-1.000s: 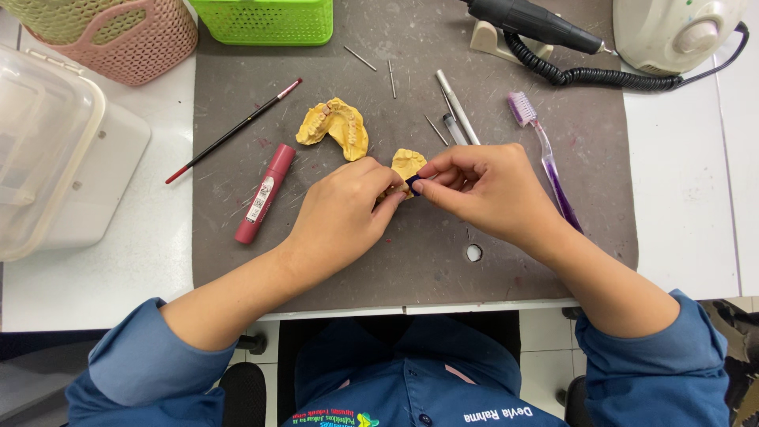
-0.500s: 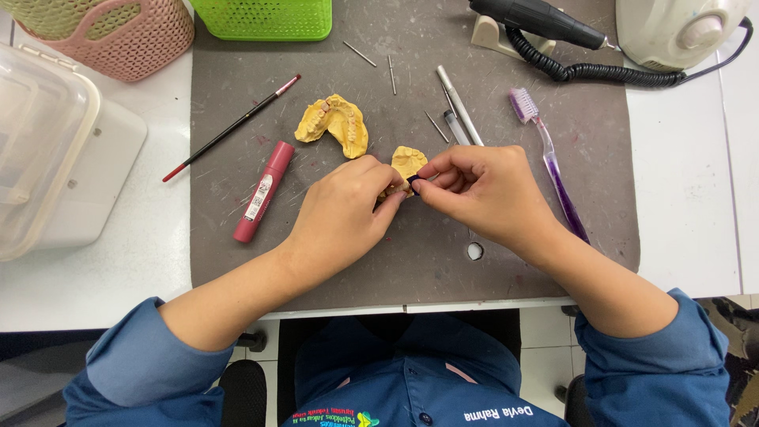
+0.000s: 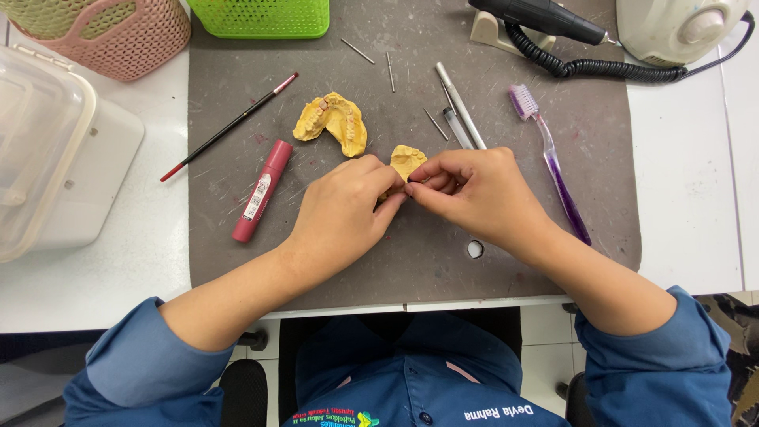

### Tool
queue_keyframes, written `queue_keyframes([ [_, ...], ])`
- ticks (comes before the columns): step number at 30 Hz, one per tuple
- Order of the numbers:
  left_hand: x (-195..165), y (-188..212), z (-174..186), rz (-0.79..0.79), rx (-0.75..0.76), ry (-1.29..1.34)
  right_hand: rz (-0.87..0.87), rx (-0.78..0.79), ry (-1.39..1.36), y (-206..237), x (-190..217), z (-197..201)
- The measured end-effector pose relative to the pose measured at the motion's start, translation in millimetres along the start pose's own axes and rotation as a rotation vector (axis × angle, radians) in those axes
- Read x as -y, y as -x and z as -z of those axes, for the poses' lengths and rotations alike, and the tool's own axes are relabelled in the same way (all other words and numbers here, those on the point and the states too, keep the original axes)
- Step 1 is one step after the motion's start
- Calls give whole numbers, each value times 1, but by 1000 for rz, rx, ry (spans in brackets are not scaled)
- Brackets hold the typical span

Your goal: The person adjusts a dental prosthesis on a yellow dental cast using a red marker and a rotary tool. They mark specific areas on the cast, then use the rotary tool to grind and shape the prosthesis, repeating the marking and grinding steps.

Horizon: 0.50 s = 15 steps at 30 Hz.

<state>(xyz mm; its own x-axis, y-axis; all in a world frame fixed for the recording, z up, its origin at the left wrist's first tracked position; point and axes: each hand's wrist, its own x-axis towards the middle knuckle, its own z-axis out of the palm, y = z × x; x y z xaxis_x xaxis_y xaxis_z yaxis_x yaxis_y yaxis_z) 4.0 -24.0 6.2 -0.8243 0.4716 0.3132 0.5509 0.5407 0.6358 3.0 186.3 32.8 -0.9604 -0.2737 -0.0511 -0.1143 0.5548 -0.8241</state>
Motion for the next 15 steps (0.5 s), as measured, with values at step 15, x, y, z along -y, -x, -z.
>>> queue_keyframes([
  [15, 5, 0, -5, -8, -3, 7, -13, 152, 309, 8, 8, -5],
])
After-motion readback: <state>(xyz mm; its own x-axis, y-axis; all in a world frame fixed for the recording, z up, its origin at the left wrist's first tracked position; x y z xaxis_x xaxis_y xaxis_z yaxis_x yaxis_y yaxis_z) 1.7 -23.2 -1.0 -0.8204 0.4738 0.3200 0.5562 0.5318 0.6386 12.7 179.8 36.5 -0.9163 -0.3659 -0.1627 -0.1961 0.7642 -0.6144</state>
